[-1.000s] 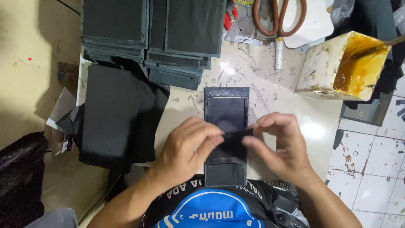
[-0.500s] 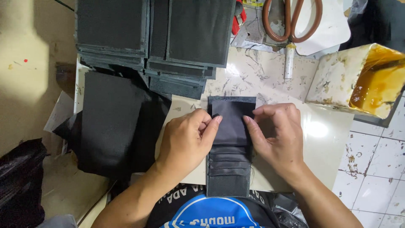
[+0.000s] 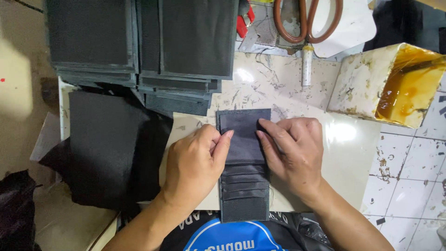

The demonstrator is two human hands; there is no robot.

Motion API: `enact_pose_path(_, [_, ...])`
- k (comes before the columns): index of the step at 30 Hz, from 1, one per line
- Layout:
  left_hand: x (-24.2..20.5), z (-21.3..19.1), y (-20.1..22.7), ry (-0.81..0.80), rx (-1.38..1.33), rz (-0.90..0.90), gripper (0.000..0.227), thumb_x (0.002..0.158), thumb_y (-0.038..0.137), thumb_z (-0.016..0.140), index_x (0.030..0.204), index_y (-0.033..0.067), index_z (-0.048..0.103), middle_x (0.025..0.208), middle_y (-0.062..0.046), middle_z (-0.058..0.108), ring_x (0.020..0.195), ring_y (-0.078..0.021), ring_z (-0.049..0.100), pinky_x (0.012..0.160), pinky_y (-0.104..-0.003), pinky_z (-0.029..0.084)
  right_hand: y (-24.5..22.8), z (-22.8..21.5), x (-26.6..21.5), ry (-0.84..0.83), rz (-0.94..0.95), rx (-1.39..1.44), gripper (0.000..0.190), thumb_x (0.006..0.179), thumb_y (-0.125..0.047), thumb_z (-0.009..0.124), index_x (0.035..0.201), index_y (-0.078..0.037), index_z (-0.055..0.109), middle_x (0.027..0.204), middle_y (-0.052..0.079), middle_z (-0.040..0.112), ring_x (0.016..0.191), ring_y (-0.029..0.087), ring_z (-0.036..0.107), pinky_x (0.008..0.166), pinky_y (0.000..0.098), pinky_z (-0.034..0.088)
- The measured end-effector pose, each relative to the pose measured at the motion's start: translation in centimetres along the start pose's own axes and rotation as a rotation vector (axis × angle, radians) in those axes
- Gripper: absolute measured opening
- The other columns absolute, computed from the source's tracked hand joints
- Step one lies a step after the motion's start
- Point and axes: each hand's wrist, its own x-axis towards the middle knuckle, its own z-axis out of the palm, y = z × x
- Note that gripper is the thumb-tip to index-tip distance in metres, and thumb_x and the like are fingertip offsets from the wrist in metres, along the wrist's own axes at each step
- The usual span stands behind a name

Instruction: The person applies glue to a black fabric piece using a brush, then places another fabric piece on top and presses it down. This process is repeated multiple times with different fabric pieces on a cluttered workbench.

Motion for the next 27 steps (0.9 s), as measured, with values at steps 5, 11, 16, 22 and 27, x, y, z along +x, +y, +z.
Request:
enact_pose_path(5, [0.1, 0.3, -0.2, -0.006, -0.008, -0.016, 0.034, 0.094, 0.026, 0.072, 0.068, 0.0106, 0.057, 0.048, -0.012, 0.056, 0.053, -0.038, 0.066, 0.042, -0.043, 0.047, 0.1, 0.2, 0.0, 0.017, -0.02, -0.01, 0.018, 0.09, -0.01, 0.078, 0.107, -0.017, 0.08, 0.082, 0.004, 0.061, 0.08, 0.031, 0.057, 0.077, 0.0402, 0.046])
enact_pose_path(11, [-0.7, 0.9, -1.0, 0.08, 0.111, 0.049, 0.033, 0.097, 0.033, 0.07, 0.074, 0.0135, 0.056, 0.052, -0.009, 0.055, 0.051, -0.0344, 0.065, 0.043, -0.041, 0.047, -0.1, -0.6, 0.5, -0.034, 0.029, 0.075, 0.019, 0.095, -0.007, 0.072, 0.11, -0.015, 0.079, 0.086, 0.006, 0.061, 0.087, 0.032, 0.058, 0.081, 0.0398, 0.046])
enact_pose_path(16, [-2.0, 0.9, 0.0, 0.157, 0.227, 0.362, 0.025, 0.094, 0.013, 0.074, 0.112, -0.0003, 0.063, 0.107, -0.013, 0.069, 0.097, -0.0247, 0.062, 0.081, -0.032, 0.054, -1.1, -1.7, 2.5, -0.153, 0.084, 0.106, 0.044, 0.094, -0.015, 0.072, 0.134, -0.001, 0.058, 0.117, 0.015, 0.055, 0.113, 0.03, 0.046, 0.099, 0.0416, 0.038])
enact_pose_path(22, [-2.4, 1.2, 0.4, 0.108, 0.236, 0.438, 0.037, 0.097, 0.014, 0.064, 0.13, -0.0022, 0.055, 0.146, -0.017, 0.057, 0.135, -0.0346, 0.048, 0.11, -0.048, 0.039, -2.3, -2.0, 4.8, -0.098, -0.012, 0.126, 0.061, 0.089, -0.008, 0.074, 0.141, 0.004, 0.045, 0.137, 0.023, 0.051, 0.122, 0.036, 0.048, 0.109, 0.0462, 0.036])
enact_pose_path(27, [-3.3, 0.2, -0.5, 0.191, 0.119, 0.381, 0.038, 0.091, 0.014, 0.073, 0.122, -0.0042, 0.06, 0.123, -0.019, 0.065, 0.11, -0.0319, 0.06, 0.092, -0.039, 0.052, -1.8, -4.3, 3.0, -0.099, 0.194, 0.171, 0.059, 0.094, -0.002, 0.069, 0.144, 0.009, 0.04, 0.126, 0.023, 0.055, 0.11, 0.029, 0.058, 0.092, 0.038, 0.051])
